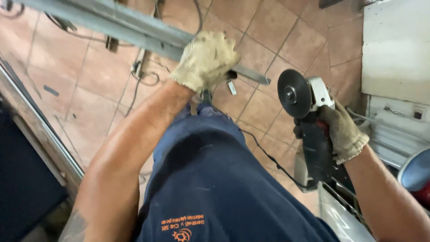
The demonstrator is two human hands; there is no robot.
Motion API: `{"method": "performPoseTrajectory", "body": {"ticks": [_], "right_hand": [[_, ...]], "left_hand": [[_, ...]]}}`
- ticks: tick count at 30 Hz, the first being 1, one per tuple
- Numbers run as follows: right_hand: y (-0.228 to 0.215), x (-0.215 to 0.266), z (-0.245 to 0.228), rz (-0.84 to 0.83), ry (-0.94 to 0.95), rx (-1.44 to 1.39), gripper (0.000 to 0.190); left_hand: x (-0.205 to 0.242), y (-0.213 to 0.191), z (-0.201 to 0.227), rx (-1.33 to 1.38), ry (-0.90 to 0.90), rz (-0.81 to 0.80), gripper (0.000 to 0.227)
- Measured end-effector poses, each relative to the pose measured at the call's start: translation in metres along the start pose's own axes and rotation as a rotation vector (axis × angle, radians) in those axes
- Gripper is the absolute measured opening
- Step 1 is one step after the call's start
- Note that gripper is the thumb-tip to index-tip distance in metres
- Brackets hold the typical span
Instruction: Measuring, marking, and grinding metal beams using a square, marker, and angle grinder.
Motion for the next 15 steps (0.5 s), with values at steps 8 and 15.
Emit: {"method": "performPoseTrajectory", "body": {"ticks": [8,15], "right_hand": [[0.008,-0.007,-0.015,0.047,0.06,0.123,0.036],[0.009,-0.008,-0.02,0.054,0.117,0.251,0.04]], "left_hand": [[0.001,-0.011,-0.002,-0.079,0.065,0.12,0.046],[-0.005,-0.016,0.005,-0.173,0.012,0.075,0.043]]}}
Point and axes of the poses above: each hand's wrist, its own x-axis away from the middle knuckle, its own y-axis out of the palm, z = x × y, the point moved 1 cm from there along -x, towards the middle knuckle, and after that the axes turned 8 degrees about -z, right-handed, at the moved point
